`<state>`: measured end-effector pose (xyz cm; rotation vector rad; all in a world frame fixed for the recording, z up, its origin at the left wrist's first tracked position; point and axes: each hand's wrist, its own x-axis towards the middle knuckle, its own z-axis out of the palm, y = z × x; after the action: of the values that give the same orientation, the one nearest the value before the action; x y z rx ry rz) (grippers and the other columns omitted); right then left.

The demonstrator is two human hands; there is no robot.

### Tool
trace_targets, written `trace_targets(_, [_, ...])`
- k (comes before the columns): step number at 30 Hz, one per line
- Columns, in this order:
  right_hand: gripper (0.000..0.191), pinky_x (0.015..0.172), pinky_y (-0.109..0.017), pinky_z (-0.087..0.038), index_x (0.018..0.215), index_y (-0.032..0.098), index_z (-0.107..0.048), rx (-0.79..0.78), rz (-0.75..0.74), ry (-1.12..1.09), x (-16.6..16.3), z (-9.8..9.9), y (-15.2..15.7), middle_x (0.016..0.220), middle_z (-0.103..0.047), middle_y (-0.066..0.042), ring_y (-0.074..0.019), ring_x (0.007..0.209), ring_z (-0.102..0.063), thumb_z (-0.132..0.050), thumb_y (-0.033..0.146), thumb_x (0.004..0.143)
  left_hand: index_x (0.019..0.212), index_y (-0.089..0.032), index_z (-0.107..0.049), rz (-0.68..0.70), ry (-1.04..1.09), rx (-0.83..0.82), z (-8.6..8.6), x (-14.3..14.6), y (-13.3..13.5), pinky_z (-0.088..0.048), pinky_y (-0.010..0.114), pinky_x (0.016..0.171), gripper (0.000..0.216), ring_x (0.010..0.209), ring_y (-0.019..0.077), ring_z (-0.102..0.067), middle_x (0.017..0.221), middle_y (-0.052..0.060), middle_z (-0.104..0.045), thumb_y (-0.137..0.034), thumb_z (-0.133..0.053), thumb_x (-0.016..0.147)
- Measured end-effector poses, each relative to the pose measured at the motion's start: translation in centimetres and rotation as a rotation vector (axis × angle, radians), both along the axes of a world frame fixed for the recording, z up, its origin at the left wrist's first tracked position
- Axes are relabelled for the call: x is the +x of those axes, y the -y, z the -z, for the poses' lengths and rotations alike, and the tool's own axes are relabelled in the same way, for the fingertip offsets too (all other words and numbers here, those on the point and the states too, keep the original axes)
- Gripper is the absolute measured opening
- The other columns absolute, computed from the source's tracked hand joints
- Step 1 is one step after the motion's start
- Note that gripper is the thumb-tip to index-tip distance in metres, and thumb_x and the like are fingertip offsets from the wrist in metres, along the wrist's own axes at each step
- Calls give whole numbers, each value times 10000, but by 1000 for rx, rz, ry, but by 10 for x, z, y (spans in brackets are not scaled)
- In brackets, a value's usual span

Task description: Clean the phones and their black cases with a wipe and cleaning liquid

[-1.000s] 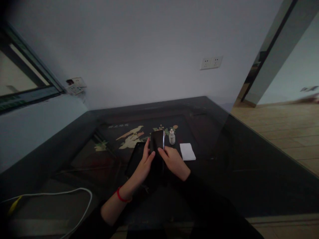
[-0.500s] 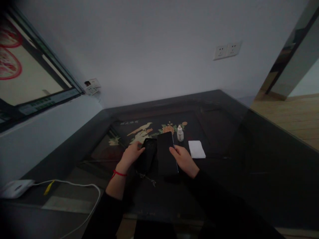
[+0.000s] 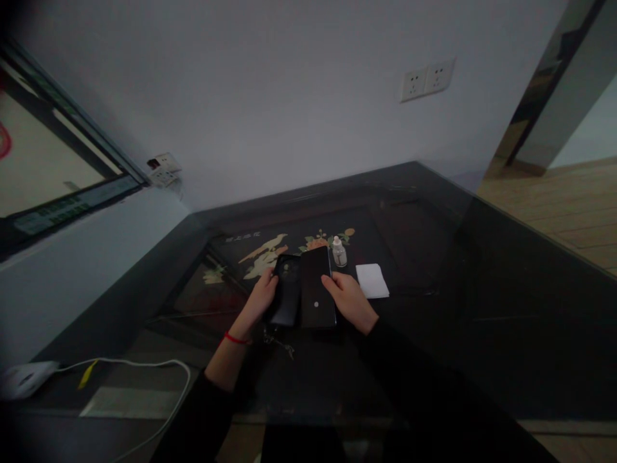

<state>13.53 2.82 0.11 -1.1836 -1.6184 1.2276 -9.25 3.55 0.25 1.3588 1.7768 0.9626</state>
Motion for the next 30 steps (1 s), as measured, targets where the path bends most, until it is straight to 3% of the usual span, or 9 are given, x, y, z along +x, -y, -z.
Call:
trace_targets(7, [393,548,-287,-415,726,184,-563,14,-17,6,-1,-1,1,685,-619,-46,-193,654,-569,-458,537,864,1233,-234,-477,46,633,-45,-1,30,14,-483,335,897,380,1007,189,-613,1150,66,-627,-266,-489,855])
trace_targets(14, [371,567,-286,-420,737,168,-564,22,-26,48,5,-3,-4,710,-626,-51,-177,647,-558,-454,498,864,1393,-303,-351,150,1018,-176,-6,53,32,-520,348,870,565,979,175,-639,1203,59,-627,-214,-543,869])
trace_targets(21, [319,583,-288,-422,765,173,-563,22,-90,93,6,-10,0,751,-637,-60,-181,669,-566,-438,448,869,1461,-300,-283,116,1097,-228,-14,59,39,-513,361,911,625,991,174,-642,1249,68,-617,-163,-508,895])
trace_targets(30, [269,552,-286,-402,757,193,-529,52,-128,155,7,-13,2,727,-637,-59,-186,646,-563,-428,412,877,1467,-364,-267,174,1091,-155,-13,62,41,-485,390,972,674,1133,198,-587,1375,38,-540,-184,-550,883])
